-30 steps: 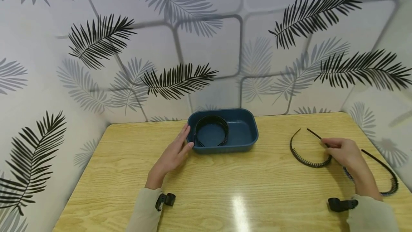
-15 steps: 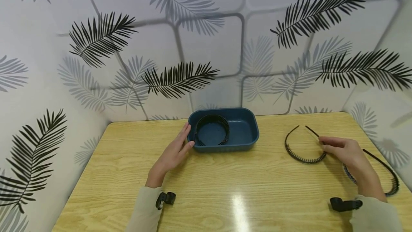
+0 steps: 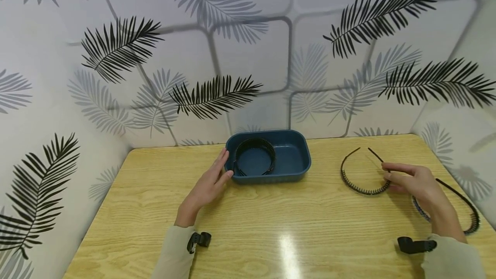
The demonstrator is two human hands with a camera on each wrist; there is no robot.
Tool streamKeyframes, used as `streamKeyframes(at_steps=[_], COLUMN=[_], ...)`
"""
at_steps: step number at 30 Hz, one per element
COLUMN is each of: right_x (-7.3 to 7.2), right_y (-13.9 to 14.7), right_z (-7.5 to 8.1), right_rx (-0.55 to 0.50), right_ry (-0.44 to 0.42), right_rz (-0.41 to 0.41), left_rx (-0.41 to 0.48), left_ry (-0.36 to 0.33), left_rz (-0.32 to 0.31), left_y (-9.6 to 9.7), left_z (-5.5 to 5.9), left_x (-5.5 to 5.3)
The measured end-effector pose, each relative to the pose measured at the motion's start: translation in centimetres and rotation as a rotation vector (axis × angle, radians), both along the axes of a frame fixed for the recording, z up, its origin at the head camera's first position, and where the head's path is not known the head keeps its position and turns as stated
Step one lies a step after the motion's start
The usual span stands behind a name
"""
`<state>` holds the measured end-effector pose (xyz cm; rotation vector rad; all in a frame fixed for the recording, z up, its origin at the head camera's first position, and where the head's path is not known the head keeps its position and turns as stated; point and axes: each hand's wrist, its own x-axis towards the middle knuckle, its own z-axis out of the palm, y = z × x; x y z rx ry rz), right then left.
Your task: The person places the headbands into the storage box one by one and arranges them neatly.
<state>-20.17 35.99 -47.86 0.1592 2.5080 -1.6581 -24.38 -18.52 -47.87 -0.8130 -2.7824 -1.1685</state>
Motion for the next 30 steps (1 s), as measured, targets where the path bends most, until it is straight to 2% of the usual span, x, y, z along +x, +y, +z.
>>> streamKeyframes(at_steps=[5,12,21,30], right_x=[0.1,0.1,0.0,-0.2], right_y=[0.0,-0.2,-1.2,-2.3], right_z=[0.1,0.5,0.8,1.4], right_rx=[-0.035,-0.111,-0.143,-0.309], right_ry=[0.035,0.041,0.082,0.097], right_rz=[0.002,-0.025,-0.035,-0.039], left_rx=[-0.004,0.003,0.006,0.002], left_ry=[-0.003,0.003,-0.007,0.000], left_rz=[0.004,-0.002,0.005,0.004], left_y=[-0.1,-0.1,0.1,0.1], left_z=[-0.1,-0.1,0.2,0.1], left_x=[0.0,0.1,0.2,0.1])
